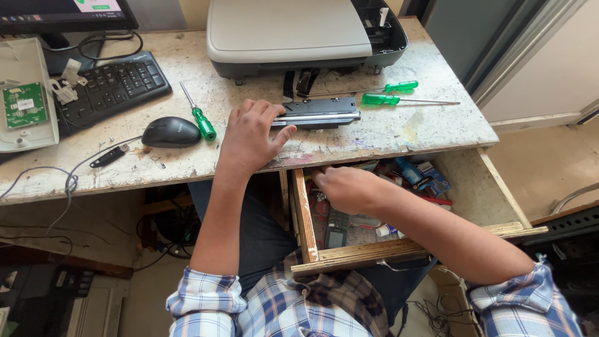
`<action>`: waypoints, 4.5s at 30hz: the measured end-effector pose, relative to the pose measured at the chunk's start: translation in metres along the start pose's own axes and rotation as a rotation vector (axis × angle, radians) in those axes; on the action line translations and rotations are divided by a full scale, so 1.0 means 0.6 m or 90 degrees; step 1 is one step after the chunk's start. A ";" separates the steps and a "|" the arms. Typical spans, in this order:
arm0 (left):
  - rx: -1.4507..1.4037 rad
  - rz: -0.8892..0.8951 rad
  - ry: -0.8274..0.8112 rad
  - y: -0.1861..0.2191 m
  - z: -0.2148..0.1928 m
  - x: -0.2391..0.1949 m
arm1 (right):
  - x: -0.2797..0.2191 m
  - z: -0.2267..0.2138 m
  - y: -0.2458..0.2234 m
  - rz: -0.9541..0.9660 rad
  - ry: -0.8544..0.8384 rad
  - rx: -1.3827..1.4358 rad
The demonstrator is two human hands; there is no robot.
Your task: The person sits on the floor and works on a disassembled printer part, using a screwdriver to adjust small components. They retrieve a small cylindrical part from a drawer and continue manipulating the mechanism on the desk.
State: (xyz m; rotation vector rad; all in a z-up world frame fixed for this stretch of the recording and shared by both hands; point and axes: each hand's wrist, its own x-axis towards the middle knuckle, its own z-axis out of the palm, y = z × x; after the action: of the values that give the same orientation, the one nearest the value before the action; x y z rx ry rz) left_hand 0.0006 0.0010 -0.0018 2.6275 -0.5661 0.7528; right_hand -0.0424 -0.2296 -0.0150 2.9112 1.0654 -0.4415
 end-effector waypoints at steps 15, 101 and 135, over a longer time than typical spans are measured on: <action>-0.072 -0.148 -0.172 0.024 -0.029 0.007 | 0.005 -0.100 0.100 -0.186 0.097 0.691; -0.121 0.073 -0.076 0.038 -0.052 0.001 | 0.053 -0.078 0.060 -0.087 0.549 0.351; -0.128 0.040 -0.099 0.034 -0.051 0.003 | 0.088 -0.060 0.160 -0.245 0.424 0.981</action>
State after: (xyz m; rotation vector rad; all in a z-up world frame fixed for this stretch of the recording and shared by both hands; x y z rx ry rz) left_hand -0.0202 -0.0041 0.0279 2.5044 -0.7308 0.4830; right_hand 0.0665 -0.2663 -0.0025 4.3493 2.0939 -0.3723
